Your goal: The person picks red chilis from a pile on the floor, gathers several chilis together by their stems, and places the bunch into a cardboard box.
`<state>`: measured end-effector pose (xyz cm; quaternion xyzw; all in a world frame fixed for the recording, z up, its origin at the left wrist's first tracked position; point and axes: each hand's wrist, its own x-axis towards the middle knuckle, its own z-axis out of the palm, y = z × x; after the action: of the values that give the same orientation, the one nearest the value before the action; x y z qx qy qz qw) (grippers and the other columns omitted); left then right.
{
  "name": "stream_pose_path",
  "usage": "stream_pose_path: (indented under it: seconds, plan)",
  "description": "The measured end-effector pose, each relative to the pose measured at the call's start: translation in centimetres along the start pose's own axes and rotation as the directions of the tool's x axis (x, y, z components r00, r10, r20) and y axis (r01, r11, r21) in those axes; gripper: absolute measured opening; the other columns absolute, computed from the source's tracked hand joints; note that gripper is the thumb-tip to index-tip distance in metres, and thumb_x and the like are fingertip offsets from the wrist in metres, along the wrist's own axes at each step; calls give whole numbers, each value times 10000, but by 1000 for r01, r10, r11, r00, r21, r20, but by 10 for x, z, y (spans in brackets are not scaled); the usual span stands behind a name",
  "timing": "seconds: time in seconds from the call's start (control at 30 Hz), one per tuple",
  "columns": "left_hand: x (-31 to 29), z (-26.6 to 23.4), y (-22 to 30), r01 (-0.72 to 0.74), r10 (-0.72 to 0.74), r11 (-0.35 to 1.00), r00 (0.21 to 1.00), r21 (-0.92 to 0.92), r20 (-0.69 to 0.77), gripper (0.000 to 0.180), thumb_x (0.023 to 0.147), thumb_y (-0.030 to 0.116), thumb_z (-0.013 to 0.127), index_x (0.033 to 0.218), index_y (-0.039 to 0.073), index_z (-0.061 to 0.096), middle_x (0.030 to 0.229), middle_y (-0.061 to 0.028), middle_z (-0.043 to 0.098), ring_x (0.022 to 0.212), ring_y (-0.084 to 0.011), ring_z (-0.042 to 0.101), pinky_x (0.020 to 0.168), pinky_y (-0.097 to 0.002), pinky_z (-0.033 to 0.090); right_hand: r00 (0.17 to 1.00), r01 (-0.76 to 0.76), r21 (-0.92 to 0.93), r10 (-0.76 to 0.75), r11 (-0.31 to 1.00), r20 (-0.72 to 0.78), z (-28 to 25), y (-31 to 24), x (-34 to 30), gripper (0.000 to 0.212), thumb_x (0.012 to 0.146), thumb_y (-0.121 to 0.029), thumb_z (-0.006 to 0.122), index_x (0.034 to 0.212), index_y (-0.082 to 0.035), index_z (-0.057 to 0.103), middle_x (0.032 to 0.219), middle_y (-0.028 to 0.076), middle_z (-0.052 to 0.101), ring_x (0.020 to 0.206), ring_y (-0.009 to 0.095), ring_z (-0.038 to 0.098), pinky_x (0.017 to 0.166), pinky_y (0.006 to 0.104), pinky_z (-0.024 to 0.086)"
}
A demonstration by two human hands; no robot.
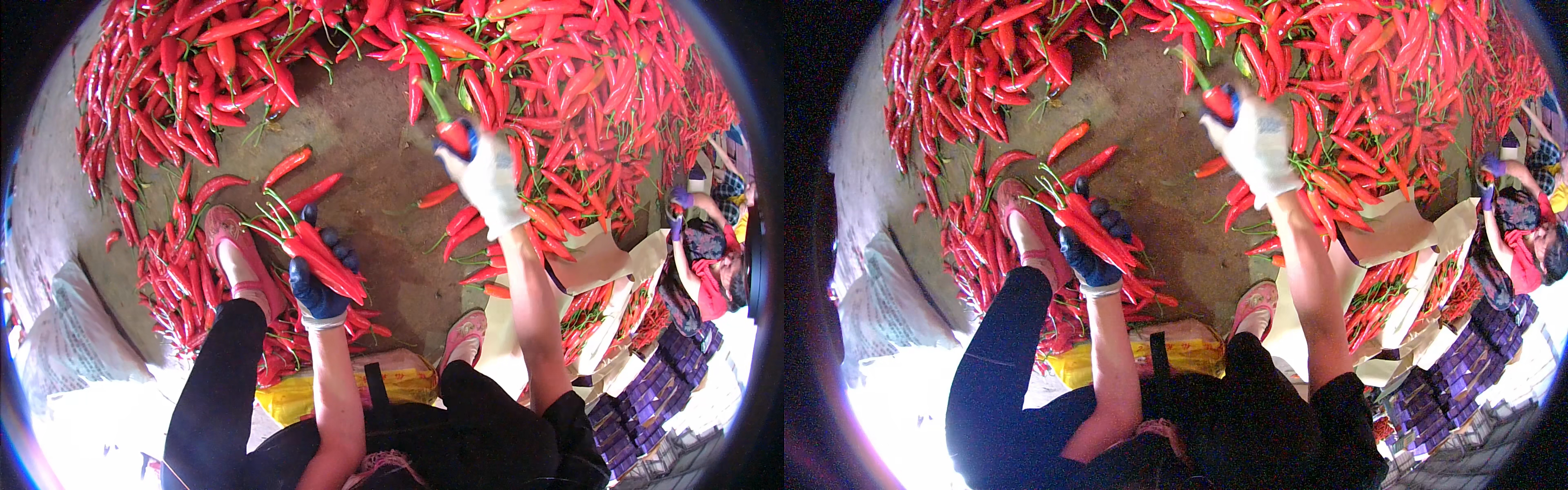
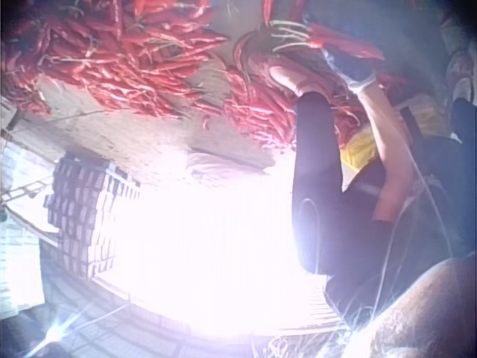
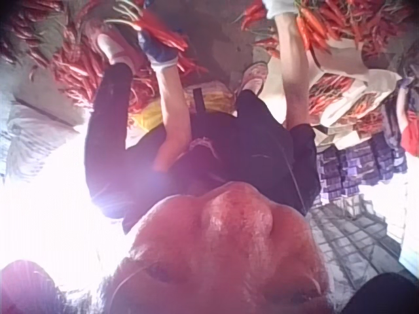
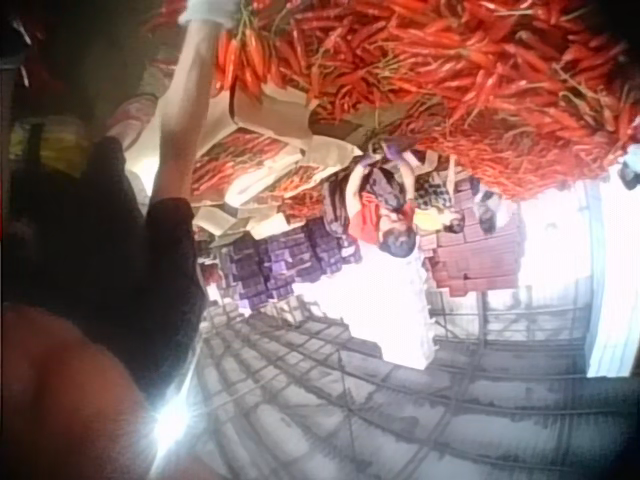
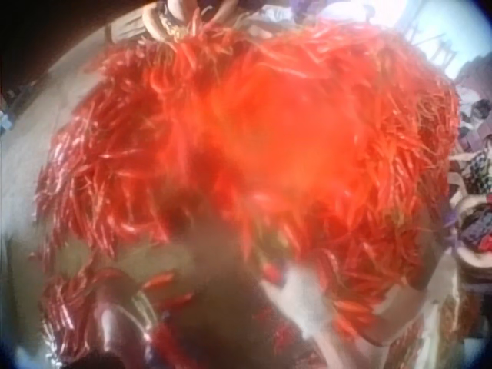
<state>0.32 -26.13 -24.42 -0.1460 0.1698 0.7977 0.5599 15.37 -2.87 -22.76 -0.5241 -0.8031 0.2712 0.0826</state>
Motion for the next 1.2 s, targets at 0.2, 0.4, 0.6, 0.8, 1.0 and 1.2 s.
stream_pose_path:
  seconds: [0.2,0.4,0.6,0.8,1.0,1.2]
  plan:
    - [2,0,-6,24,-24,998,1000,-55,-8,768,822,268,681,1443,122,253,1063,-76,537,873,-202,528,787,-353,476,983,-166,-601,85,782,-161,-9,39,61,443,693,-352,748,1005,-67,616,916,157,658,821,346,643,743,434,514]
    - [0,-1,0,17,-18,999,1000,-32,-23,762,827,268,676,1443,125,252,1075,-83,541,881,-209,545,794,-360,489,923,-380,233,350,895,161,-15,47,34,349,712,-320,761,863,-14,688,766,95,676,653,184,626,617,336,467]
    - [0,-5,-1,18,-18,1000,1000,-17,-12,759,831,273,668,1446,130,247,1081,-90,550,892,-215,555,797,-369,495,905,-420,340,360,841,229,-26,64,-23,239,781,-255,712,783,-26,642,588,11,586,510,92,512,501,274,399]
    - [-1,-4,0,27,-27,999,1000,-17,-15,754,832,276,665,1444,129,251,1083,-90,547,901,-214,550,805,-370,493,851,-522,158,499,838,164,-50,77,-78,293,756,-311,721,819,-41,624,633,76,608,543,185,578,544,330,458]
    - [3,1,-3,37,-37,999,999,-21,8,754,832,278,665,1445,127,251,1068,-82,541,892,-204,534,799,-363,481,828,-507,-653,528,562,-189,-100,92,-123,560,683,-404,754,1135,-123,580,1053,150,618,964,343,594,848,445,477]
    - [2,-4,-2,37,-36,999,999,-2,3,767,822,276,676,1444,127,252,1057,-80,543,890,-199,528,793,-352,477,946,-315,-121,302,941,-120,-43,54,-77,408,719,-204,773,1066,-56,616,846,106,669,766,249,659,707,353,516]
